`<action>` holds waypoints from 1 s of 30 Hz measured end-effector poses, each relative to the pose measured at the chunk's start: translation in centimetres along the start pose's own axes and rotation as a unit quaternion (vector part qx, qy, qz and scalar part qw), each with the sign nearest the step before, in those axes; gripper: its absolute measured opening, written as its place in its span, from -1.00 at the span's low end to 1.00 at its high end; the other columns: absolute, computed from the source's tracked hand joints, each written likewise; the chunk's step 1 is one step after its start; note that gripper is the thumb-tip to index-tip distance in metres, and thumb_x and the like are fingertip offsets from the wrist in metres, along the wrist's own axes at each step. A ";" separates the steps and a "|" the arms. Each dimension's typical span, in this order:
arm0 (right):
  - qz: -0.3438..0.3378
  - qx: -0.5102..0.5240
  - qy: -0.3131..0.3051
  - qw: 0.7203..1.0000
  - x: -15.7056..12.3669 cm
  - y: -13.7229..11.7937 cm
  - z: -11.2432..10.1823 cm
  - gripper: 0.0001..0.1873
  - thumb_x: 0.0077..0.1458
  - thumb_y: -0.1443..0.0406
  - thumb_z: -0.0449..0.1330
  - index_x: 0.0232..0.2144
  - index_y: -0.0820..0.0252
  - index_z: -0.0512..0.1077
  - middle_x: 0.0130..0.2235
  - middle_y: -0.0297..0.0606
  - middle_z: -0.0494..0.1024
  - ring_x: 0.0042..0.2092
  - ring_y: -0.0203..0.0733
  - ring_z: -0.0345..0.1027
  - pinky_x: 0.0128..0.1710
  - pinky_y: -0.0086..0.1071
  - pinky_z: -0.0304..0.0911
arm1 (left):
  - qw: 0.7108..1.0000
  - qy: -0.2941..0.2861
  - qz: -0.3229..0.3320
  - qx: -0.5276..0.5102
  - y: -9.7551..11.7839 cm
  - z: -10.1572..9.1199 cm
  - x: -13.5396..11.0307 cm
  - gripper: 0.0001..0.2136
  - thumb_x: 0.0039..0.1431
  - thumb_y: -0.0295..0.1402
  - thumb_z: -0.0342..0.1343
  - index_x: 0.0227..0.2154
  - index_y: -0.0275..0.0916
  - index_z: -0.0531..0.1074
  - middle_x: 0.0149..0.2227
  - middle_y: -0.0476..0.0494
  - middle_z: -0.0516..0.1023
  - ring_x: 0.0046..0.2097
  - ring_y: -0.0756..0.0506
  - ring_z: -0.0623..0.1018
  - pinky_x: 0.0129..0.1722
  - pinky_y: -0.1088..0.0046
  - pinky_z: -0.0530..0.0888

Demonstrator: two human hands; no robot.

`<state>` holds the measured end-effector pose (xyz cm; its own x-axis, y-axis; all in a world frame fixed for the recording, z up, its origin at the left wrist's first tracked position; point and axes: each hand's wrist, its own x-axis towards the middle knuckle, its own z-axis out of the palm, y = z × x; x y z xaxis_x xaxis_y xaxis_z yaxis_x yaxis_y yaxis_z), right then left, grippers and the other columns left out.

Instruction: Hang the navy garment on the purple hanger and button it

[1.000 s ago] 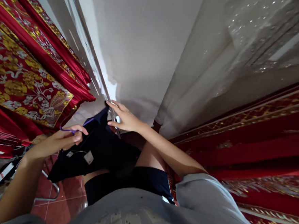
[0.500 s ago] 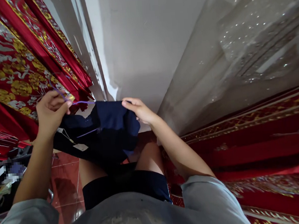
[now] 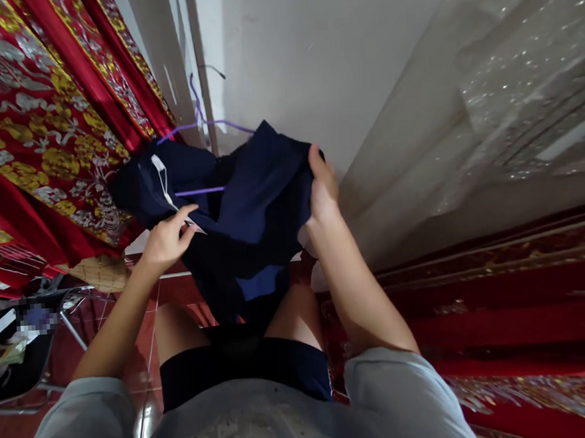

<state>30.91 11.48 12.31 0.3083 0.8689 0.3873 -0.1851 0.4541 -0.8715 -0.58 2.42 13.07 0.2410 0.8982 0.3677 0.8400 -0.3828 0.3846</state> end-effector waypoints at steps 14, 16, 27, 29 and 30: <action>-0.027 -0.175 0.177 0.968 -13.9 4.9 2.5 -0.82 0.28 0.13 0.09 -0.16 0.08 0.30 -0.07 -0.17 0.45 -0.03 -0.13 0.34 0.09 -0.23 0.30 | 0.961 0.147 -0.072 -0.221 2.9 9.6 -5.7 -0.81 0.06 -0.54 0.10 -0.57 -0.21 0.25 -0.45 0.02 0.29 -0.37 -0.02 0.37 -0.31 0.45 0.33; 0.035 -0.163 0.034 0.985 -17.5 6.2 4.6 -0.75 0.24 0.06 0.12 -0.33 0.10 0.33 -0.34 -0.27 0.47 -0.31 -0.16 0.36 -0.24 -0.30 0.36 | 0.954 0.163 -0.080 -0.240 3.7 10.1 -6.1 -0.83 0.06 -0.55 0.09 -0.55 -0.21 0.26 -0.44 0.01 0.30 -0.37 -0.02 0.37 -0.32 0.45 0.34; 0.257 -0.189 -0.159 0.934 -17.9 7.5 5.3 -0.45 0.25 -0.20 0.02 -0.46 0.10 0.32 -0.53 -0.32 0.42 -0.44 -0.19 0.36 -0.42 -0.37 0.24 | 0.941 0.146 -0.064 -0.299 5.0 10.2 -7.5 -0.65 0.19 -0.57 0.02 -0.03 -0.13 0.50 -0.12 -0.10 0.61 -0.14 -0.08 0.60 -0.07 0.37 0.53; 0.288 -0.211 -0.170 0.918 -17.7 7.7 5.1 -0.53 0.24 -0.10 0.10 -0.49 0.11 0.32 -0.58 -0.35 0.40 -0.51 -0.22 0.33 -0.51 -0.40 0.17 | 0.943 0.134 -0.040 -0.303 5.2 9.8 -7.5 -0.68 0.21 -0.56 0.04 -0.05 -0.13 0.52 -0.09 -0.11 0.62 -0.07 -0.10 0.61 0.00 0.35 0.52; 0.304 -0.224 -0.180 0.908 -17.6 7.9 5.0 -0.57 0.23 -0.03 0.13 -0.51 0.13 0.32 -0.61 -0.35 0.39 -0.54 -0.24 0.32 -0.54 -0.41 0.14 | 0.944 0.130 -0.035 -0.301 5.2 9.6 -7.5 -0.70 0.24 -0.54 0.05 -0.05 -0.14 0.53 -0.08 -0.13 0.62 -0.03 -0.11 0.61 0.03 0.33 0.52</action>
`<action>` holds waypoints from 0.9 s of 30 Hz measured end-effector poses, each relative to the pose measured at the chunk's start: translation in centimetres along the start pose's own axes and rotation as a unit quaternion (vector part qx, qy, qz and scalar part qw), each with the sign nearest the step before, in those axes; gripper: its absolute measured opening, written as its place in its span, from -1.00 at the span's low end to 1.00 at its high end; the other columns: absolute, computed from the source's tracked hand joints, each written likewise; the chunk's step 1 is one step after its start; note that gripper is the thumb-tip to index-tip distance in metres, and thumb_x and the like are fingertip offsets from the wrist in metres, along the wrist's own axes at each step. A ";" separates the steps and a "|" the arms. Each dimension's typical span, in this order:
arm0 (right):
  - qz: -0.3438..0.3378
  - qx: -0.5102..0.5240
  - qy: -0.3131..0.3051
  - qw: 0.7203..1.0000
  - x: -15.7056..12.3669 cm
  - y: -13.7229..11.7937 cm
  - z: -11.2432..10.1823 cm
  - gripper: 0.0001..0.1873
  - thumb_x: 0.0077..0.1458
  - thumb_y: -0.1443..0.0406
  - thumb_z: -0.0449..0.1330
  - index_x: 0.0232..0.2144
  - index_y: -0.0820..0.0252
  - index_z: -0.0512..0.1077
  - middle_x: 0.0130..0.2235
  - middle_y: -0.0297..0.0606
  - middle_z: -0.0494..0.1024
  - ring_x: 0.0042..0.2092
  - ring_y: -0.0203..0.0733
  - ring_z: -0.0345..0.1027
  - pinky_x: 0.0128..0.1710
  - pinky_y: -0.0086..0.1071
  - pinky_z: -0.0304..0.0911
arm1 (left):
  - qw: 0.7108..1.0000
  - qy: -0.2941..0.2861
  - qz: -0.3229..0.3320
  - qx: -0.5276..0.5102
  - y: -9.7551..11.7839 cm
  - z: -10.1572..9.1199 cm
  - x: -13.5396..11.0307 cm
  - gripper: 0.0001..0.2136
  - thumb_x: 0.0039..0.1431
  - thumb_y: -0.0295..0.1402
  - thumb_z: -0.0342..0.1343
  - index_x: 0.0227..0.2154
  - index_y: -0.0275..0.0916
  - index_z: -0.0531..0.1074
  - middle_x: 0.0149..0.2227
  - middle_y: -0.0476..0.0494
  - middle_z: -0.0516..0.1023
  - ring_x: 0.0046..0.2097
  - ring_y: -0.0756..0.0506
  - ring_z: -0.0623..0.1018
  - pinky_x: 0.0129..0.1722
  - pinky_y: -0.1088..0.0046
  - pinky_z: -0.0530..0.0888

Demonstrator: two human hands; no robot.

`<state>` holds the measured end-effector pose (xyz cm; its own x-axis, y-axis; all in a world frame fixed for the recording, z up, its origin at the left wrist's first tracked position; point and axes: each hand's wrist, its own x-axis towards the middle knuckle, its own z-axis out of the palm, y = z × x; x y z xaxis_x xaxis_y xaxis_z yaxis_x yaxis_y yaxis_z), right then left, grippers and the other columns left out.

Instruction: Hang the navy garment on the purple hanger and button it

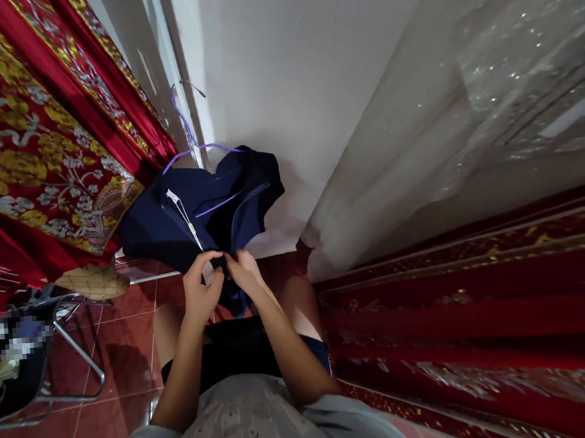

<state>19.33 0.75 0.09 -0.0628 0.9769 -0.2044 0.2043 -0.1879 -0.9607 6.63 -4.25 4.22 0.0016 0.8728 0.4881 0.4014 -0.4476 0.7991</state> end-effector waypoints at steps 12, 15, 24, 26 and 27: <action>0.030 0.018 -0.046 0.998 -3.3 1.3 0.3 -0.54 0.22 0.14 0.09 -0.66 0.21 0.43 -0.60 -0.21 0.52 -0.57 -0.26 0.38 -0.54 -0.43 0.21 | 0.997 0.077 -0.006 -0.009 2.1 1.0 3.3 -0.61 0.44 -0.30 -0.01 0.27 -0.13 0.33 0.30 -0.29 0.40 0.24 -0.23 0.52 0.25 0.09 0.48; 0.008 0.027 -0.031 0.999 -4.5 0.2 0.1 -0.55 0.20 0.15 0.10 -0.68 0.18 0.44 -0.61 -0.22 0.52 -0.57 -0.24 0.39 -0.52 -0.41 0.24 | 0.998 -0.002 0.021 0.066 0.5 1.3 4.1 -0.59 0.33 -0.43 0.08 0.22 -0.14 0.40 0.41 -0.28 0.25 0.43 -0.30 0.27 0.43 -0.03 0.24; 0.017 0.023 -0.020 0.999 -5.0 0.6 -0.2 -0.45 0.17 -0.04 0.13 -0.74 0.10 0.34 -0.67 -0.20 0.45 -0.60 -0.15 0.36 -0.54 -0.32 0.20 | 0.990 0.120 -0.034 0.073 -0.4 2.7 -2.9 -0.54 0.35 -0.29 0.14 0.26 -0.06 0.25 0.45 -0.30 0.08 0.47 -0.30 0.14 0.43 -0.05 0.16; 0.010 0.036 -0.030 0.999 -4.9 0.6 0.0 -0.42 0.16 -0.09 0.15 -0.74 0.09 0.34 -0.67 -0.21 0.45 -0.59 -0.12 0.36 -0.52 -0.28 0.23 | 0.989 0.098 -0.112 0.003 -1.6 3.5 -4.6 -0.54 0.42 -0.20 0.03 0.30 -0.07 0.12 0.28 -0.35 0.32 0.31 -0.27 0.39 0.27 0.05 0.38; 0.006 0.038 -0.028 0.999 -4.9 0.5 0.0 -0.41 0.15 -0.11 0.15 -0.75 0.08 0.34 -0.68 -0.22 0.43 -0.59 -0.11 0.35 -0.51 -0.26 0.23 | 0.986 0.054 -0.153 -0.035 -2.3 3.7 -5.3 -0.57 0.45 -0.17 -0.05 0.29 -0.07 0.10 0.14 -0.32 0.42 0.16 -0.24 0.50 0.13 0.11 0.47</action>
<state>19.74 -4.16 0.57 -0.1156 0.9677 -0.2240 0.1309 -0.2087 -0.9692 9.07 -7.12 -1.46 -0.2081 0.9452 0.2516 0.3033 -0.1822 0.9353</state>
